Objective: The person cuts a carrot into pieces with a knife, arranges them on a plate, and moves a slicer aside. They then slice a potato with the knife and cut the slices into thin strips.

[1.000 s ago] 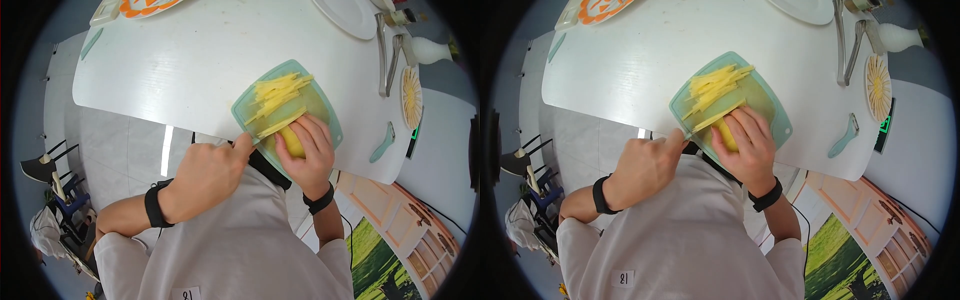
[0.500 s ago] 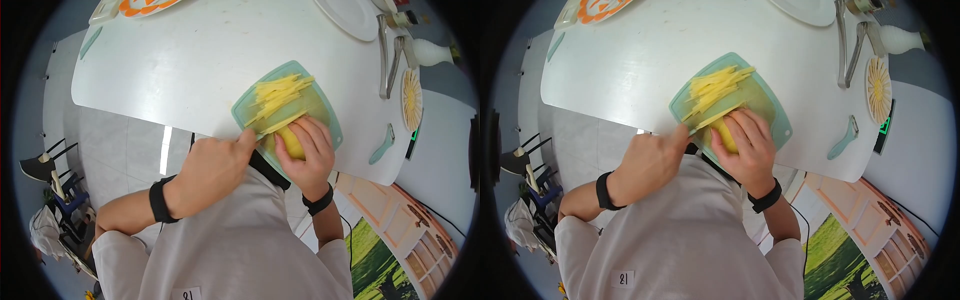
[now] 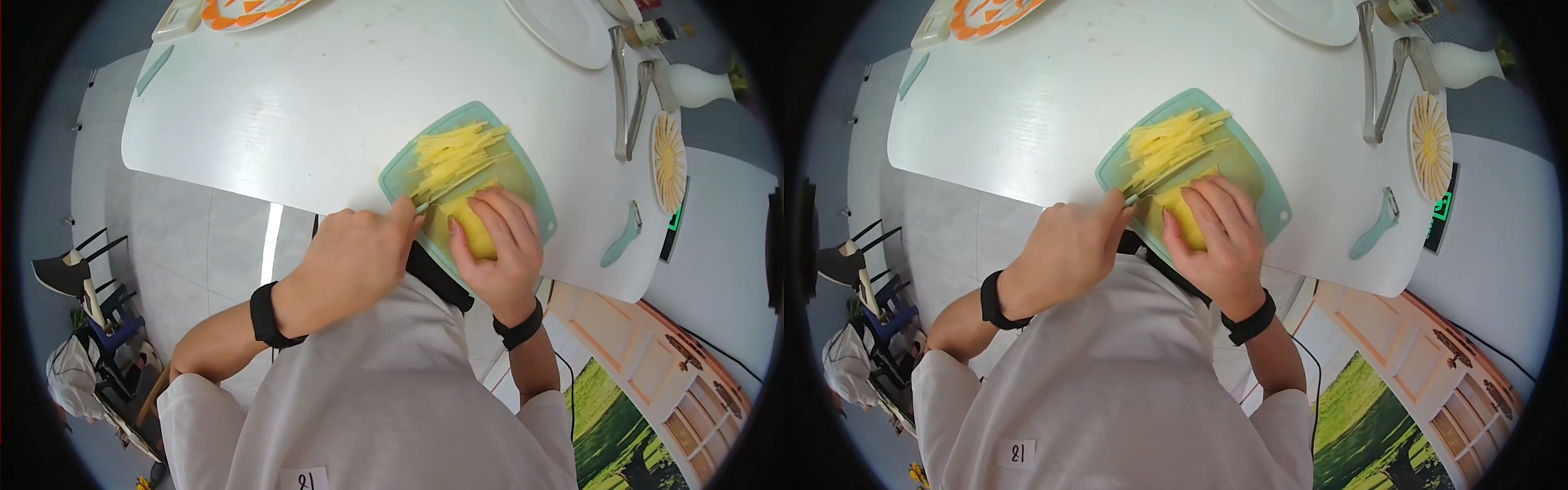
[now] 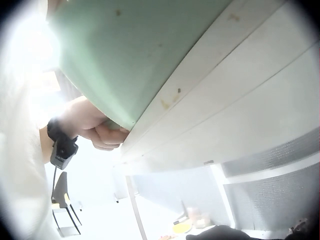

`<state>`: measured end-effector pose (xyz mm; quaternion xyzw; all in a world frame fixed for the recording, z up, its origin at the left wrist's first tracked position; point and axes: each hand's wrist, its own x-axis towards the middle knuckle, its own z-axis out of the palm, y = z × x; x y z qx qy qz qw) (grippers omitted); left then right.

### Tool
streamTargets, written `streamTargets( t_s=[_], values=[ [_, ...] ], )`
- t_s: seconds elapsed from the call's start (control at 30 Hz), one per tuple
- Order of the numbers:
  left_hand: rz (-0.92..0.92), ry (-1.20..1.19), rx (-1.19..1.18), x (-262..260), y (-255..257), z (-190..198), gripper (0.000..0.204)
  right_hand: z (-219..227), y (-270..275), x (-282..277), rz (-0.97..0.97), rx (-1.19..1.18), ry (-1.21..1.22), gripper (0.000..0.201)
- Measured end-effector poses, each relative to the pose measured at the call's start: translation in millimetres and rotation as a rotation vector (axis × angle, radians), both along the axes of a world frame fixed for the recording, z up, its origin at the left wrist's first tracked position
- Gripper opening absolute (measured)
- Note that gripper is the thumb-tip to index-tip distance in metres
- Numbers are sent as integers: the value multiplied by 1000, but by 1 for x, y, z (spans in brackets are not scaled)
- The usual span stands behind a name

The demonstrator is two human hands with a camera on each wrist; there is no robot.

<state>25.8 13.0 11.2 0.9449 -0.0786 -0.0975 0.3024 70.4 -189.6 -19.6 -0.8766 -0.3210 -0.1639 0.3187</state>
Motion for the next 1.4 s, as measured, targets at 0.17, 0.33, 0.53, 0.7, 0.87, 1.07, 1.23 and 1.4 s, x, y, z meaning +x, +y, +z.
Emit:
streamTargets(
  t_s=[0.17, 0.33, 0.53, 0.7, 0.87, 1.07, 1.23, 1.4],
  values=[
    [43, -6, -85, 1, 1, 14, 23, -2, 0, 0, 7, 11, -5, 32],
    [5, -92, 40, -4, -4, 20, 24, -2, -1, 0, 1, 12, -3, 32],
    [-31, -84, 141, -14, -5, 9, 21, -4, -2, 0, 1, 19, -9, 31],
    [-23, -36, 127, -20, -4, 3, 20, -3, -1, 0, -2, 10, -6, 30],
    [-14, -84, 140, -14, -12, -1, 18, -2, -1, 0, 0, 13, -3, 30],
    [8, -101, 100, -4, -7, 5, 18, -2, -1, 0, -14, 21, -7, 31],
    [-33, -160, 122, -10, -13, 7, 19, -3, -1, -1, -13, 27, 2, 32],
    [-75, -107, 185, -10, -13, 11, 20, -2, 0, -2, -17, 12, 11, 34]
  ],
)
